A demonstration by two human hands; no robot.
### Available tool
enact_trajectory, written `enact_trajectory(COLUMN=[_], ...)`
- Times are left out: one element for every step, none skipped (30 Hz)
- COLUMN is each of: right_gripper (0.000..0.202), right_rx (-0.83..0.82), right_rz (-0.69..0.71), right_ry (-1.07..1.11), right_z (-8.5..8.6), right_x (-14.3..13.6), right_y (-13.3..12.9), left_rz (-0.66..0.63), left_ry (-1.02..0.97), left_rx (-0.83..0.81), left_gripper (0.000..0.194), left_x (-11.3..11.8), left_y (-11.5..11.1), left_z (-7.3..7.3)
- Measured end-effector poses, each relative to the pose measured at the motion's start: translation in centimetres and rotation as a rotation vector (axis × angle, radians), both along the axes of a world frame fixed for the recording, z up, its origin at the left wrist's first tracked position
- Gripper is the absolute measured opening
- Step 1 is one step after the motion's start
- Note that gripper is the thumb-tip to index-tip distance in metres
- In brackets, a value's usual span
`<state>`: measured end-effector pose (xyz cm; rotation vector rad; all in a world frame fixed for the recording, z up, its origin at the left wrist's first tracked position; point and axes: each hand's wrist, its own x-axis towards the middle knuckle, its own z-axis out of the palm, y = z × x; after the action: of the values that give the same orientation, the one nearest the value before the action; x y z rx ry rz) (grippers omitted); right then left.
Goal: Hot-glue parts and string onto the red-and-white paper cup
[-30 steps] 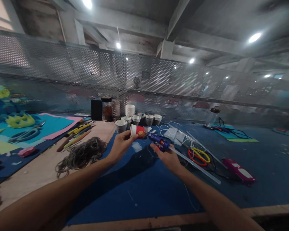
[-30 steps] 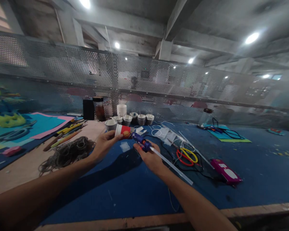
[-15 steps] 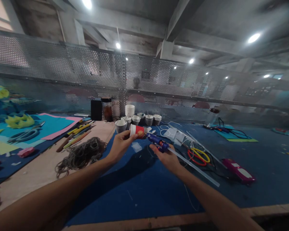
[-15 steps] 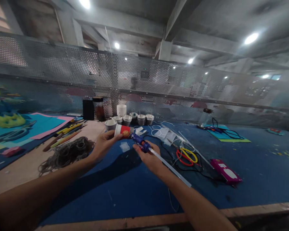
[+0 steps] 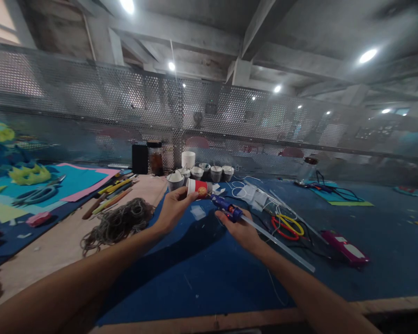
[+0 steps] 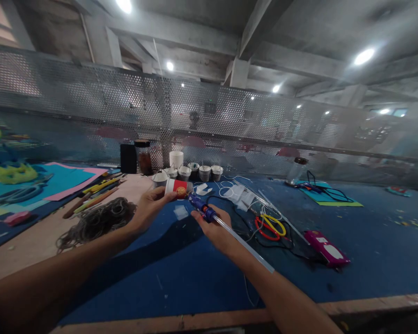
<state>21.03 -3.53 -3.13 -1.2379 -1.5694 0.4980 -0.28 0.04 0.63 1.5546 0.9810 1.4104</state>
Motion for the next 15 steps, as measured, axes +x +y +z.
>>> enact_trajectory(right_gripper=[0.039,0.039,0.039,0.038,0.038,0.038,0.038,0.038,0.038,0.038,0.038,0.037,0.037,0.037,0.037], right_rx=[-0.001,-0.003,-0.004,-0.005,-0.004,-0.005,-0.006,-0.004,0.0,0.002,0.004,0.004,0.004,0.002,0.001], right_rz=[0.003,0.01,0.018,0.024,0.028,0.033,0.035,0.033,0.03,0.03,0.028,0.025,0.021,0.018,0.014], right_ry=[0.007,0.008,0.005,0.002,-0.001,-0.004,-0.005,-0.007,-0.008,-0.009,-0.008,-0.004,-0.001,0.0,-0.002], right_z=[0.05,0.1,0.15,0.2,0.24,0.26,0.26,0.25,0.2,0.13,0.05,-0.04,-0.12,-0.18,-0.22], right_x=[-0.01,-0.02,-0.01,0.0,0.01,0.01,0.01,0.0,-0.01,-0.02,-0.03,-0.04,-0.04,-0.04,-0.04], right_y=[-0.07,-0.13,-0.19,-0.24,-0.27,-0.28,-0.28,-0.27,-0.24,-0.21,-0.18,-0.15,-0.13,-0.12,-0.12], left_rz=[0.002,0.004,0.007,0.012,0.018,0.023,0.027,0.032,0.034,0.034,0.033,0.033,0.036,0.041,0.05], left_ry=[0.001,0.005,0.009,0.014,0.019,0.023,0.024,0.024,0.023,0.022,0.02,0.018,0.018,0.02,0.022], left_rx=[0.001,0.001,0.001,0.002,0.002,0.003,0.005,0.006,0.006,0.006,0.004,0.003,0.002,0.001,0.002], left_gripper=[0.03,0.03,0.029,0.029,0.028,0.028,0.028,0.028,0.028,0.029,0.029,0.03,0.03,0.03,0.03], left_x=[-0.01,-0.01,-0.02,-0.03,-0.04,-0.05,-0.05,-0.06,-0.07,-0.08,-0.09,-0.1,-0.11,-0.12,-0.13], left_y=[-0.04,-0.08,-0.12,-0.15,-0.18,-0.19,-0.19,-0.18,-0.16,-0.13,-0.1,-0.06,-0.03,0.0,0.02], left_z=[0.08,0.15,0.22,0.28,0.33,0.38,0.41,0.43,0.42,0.41,0.38,0.34,0.31,0.28,0.26])
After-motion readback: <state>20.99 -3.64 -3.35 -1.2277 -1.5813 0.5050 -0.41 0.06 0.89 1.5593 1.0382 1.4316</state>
